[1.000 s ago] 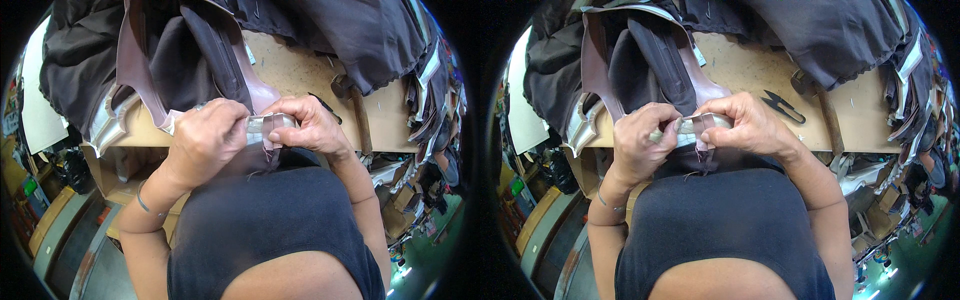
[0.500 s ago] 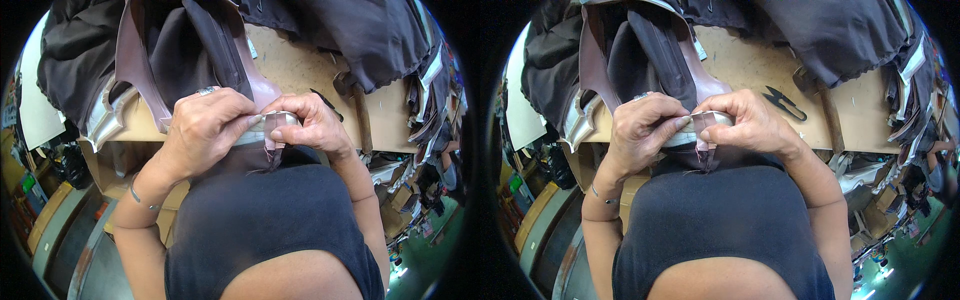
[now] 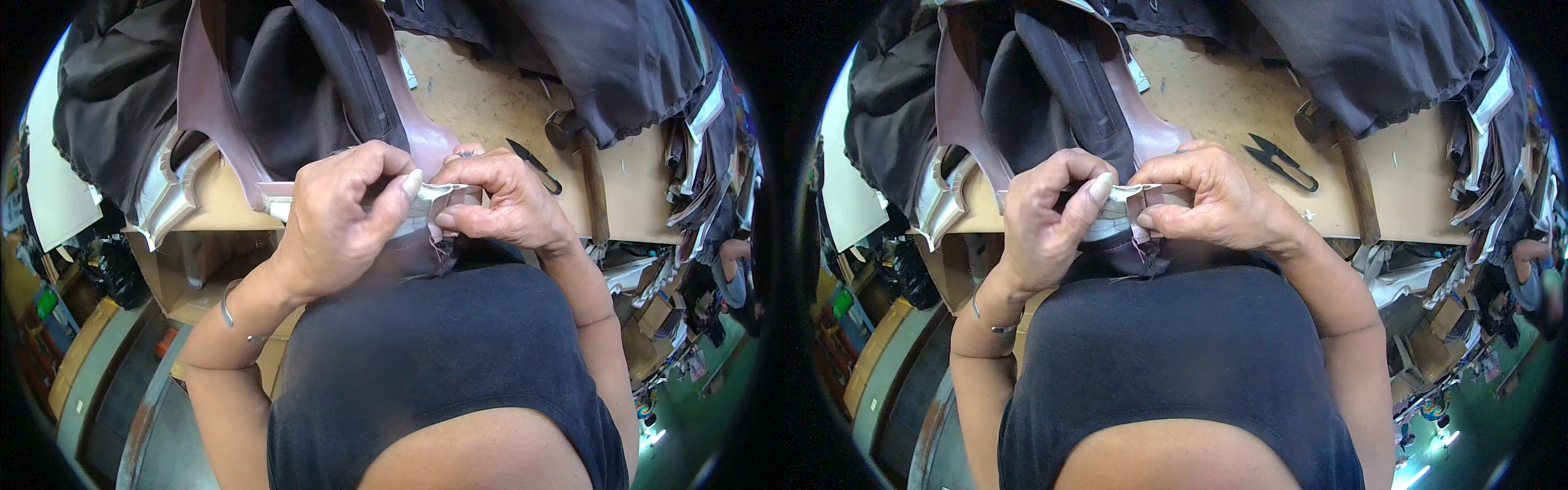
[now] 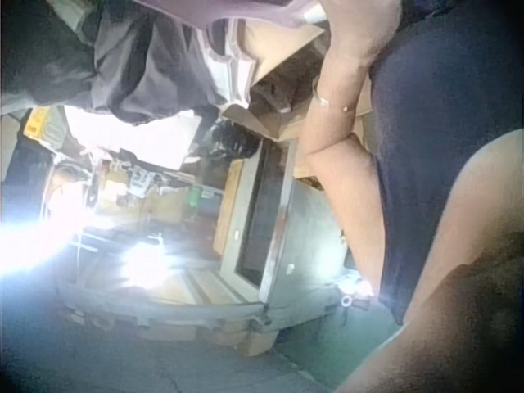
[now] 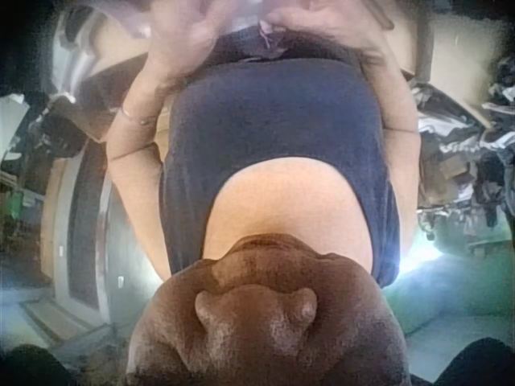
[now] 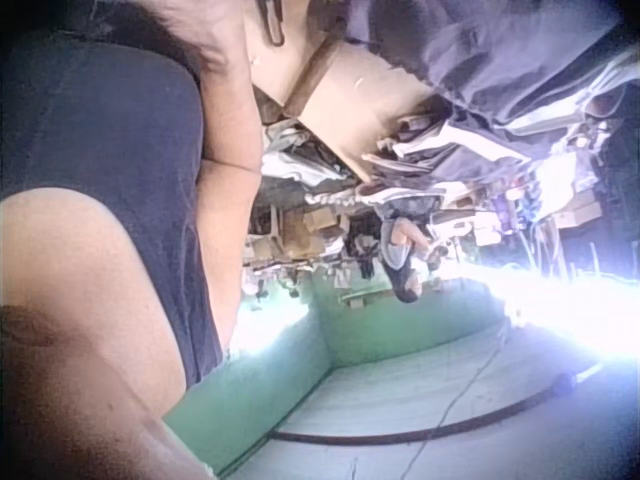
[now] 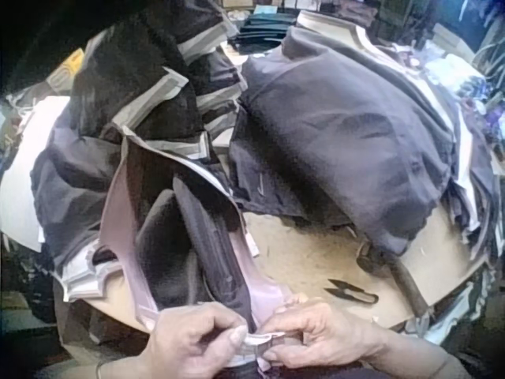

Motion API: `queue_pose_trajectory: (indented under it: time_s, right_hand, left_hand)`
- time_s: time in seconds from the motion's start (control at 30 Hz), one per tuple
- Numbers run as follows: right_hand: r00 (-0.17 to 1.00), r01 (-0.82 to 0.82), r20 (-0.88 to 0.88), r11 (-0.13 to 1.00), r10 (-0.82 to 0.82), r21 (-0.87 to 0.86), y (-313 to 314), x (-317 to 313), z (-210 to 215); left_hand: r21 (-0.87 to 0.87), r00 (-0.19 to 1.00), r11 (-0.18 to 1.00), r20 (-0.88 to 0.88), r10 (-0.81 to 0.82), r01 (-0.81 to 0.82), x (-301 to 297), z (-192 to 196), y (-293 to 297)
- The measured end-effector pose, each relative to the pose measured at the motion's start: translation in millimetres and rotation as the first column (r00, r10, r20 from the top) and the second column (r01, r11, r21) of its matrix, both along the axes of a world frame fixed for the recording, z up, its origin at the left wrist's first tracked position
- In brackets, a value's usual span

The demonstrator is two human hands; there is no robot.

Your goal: The person repeatedly folds and tucks fabric edges of a dark bag with light trim, using a small hammer-like tool to press seams and a metal clip to secure folded sections. The person handles multiple similar bag pieces on a cluttered worktable, adjusting and repositioning them throughout.

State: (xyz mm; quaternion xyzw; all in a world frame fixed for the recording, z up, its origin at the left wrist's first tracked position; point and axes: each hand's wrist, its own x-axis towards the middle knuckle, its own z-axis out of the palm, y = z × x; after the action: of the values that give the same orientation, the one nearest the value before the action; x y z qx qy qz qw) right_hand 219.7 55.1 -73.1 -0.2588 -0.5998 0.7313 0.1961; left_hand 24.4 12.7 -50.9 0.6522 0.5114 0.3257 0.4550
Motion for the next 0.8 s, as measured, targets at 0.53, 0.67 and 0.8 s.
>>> queue_pose_trajectory:
  time_s: [0.53, 0.67, 0.8]
  right_hand:
    - [0.975, 0.072, 0.209, 0.997, -0.072, 0.008, 0, -4, 15]
    - [0.967, 0.038, 0.251, 0.999, -0.04, 0.01, 2, -5, 19]
    - [0.981, 0.061, 0.191, 0.963, -0.01, -0.262, -1, -9, 24]
  left_hand:
    - [-0.379, 0.966, 0.925, 0.23, 0.121, -0.026, 1, 3, -6]
    - [-0.597, 0.874, 0.799, 0.425, 0.236, 0.074, -2, 0, -7]
    - [-0.479, 0.956, 0.874, 0.285, 0.07, 0.079, -4, 2, -7]
